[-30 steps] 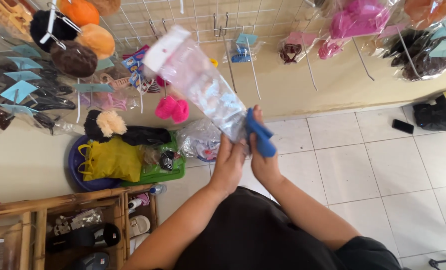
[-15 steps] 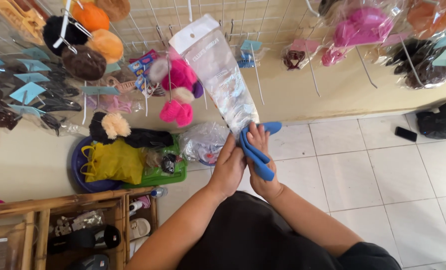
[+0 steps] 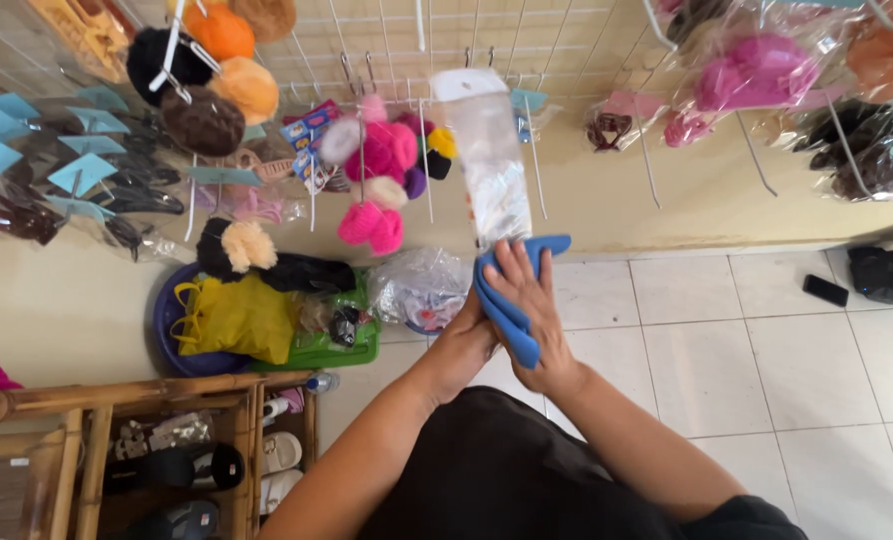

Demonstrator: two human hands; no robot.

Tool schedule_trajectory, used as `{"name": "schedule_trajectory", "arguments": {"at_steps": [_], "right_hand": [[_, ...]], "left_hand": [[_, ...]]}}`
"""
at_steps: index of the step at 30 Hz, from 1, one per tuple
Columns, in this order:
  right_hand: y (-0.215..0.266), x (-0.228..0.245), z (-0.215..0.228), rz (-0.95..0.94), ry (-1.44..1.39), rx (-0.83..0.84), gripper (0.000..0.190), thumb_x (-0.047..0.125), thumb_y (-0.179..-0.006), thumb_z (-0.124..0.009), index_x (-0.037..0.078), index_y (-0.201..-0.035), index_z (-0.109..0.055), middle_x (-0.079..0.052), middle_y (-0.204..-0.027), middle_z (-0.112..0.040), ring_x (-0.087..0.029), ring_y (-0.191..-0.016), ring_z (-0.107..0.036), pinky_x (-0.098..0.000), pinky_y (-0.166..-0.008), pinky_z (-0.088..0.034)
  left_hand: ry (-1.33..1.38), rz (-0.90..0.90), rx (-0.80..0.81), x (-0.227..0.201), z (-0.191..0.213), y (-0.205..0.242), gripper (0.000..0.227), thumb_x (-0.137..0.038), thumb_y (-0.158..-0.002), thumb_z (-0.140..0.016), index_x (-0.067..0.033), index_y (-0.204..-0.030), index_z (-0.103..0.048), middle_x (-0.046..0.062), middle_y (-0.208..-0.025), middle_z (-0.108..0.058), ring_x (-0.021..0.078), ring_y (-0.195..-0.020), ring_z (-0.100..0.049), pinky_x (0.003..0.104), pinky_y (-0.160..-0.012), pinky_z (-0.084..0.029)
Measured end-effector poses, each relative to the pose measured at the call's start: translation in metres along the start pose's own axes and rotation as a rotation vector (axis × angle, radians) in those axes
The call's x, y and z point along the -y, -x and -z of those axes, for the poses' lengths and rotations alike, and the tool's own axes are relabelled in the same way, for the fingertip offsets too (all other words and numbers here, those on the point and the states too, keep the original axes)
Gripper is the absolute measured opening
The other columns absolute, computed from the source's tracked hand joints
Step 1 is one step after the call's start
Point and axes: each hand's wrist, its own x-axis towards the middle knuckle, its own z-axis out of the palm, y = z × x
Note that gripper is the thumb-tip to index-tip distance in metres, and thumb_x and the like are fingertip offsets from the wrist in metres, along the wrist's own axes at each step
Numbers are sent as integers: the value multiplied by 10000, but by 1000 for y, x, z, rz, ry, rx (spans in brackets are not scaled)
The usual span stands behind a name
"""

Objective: The person uses a blue cloth to wipe down various packaged hair accessories, including hair clips and hair ties, while organizing them on a display rack.

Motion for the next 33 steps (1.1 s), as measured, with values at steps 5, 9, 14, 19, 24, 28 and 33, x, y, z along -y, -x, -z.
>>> {"name": "schedule_trajectory", "arguments": {"at_steps": [5,9,14,19,24,28,33], "right_hand": [[-60,-2,18,33,53,-23,561,66,-922,-590,49,-1477,-515,-270,-1617,-341,-483,-1535,-271,-612,-1253,-123],[-68,-40,19,-194,-253,-115,408,-25,-1044,-588,36,-1447,-571,-214,-1546,-572,-410,-1540,-456,-488,-1279,-356],[-22,-9,13,140,-45,-80,491,-22,-931,-637,71,-1411,-591,-195,-1499,-575,-370,-1472,-516,-476,-1254,-380],[17,12,-18,290,-27,174,608,133,-830,-697,91,-1423,-568,-231,-1526,-470,-434,-1469,-412,-610,-1219,-263],[-11,9,-24,-1,-5,-14,572,128,-997,-577,78,-1551,-443,-253,-1671,-317,-452,-1592,-284,-573,-1312,-189],[-44,-3,-20,-86,-86,-73,580,112,-1066,-573,40,-1603,-365,-281,-1700,-254,-487,-1605,-201,-534,-1312,-196],[-45,-45,-24,-824,-905,-355,555,36,-962,-680,16,-1463,-442,-185,-1349,-548,-317,-1207,-504,-465,-991,-392]], "left_hand": [[57,-5,26,4,11,7,816,-68,-866,-497,-165,-1640,-259,57,-1511,-471,194,-1358,-489,364,-1123,-417],[347,-75,53,9,18,9,579,-190,-934,-559,-89,-1480,-395,127,-1280,-622,301,-1191,-628,503,-1079,-527],[549,15,-163,-16,23,8,674,-578,-1015,-448,-25,-1388,-544,134,-1220,-700,288,-1140,-668,440,-1021,-533],[644,-13,5,11,33,4,811,-729,-1086,-397,-22,-1462,-526,166,-1324,-632,295,-1219,-592,438,-1089,-462],[196,-16,-140,6,-1,5,823,-686,-956,-242,-228,-1629,-117,56,-1682,-244,212,-1527,-292,393,-1231,-297],[-69,-226,-98,1,-13,6,866,-677,-1014,-231,-133,-1658,-33,76,-1745,-99,221,-1611,-94,363,-1289,-122],[-973,-216,-206,39,7,10,799,-536,-1075,-369,-66,-1689,-167,155,-1212,-498,288,-1149,-477,383,-1102,-378]]}}
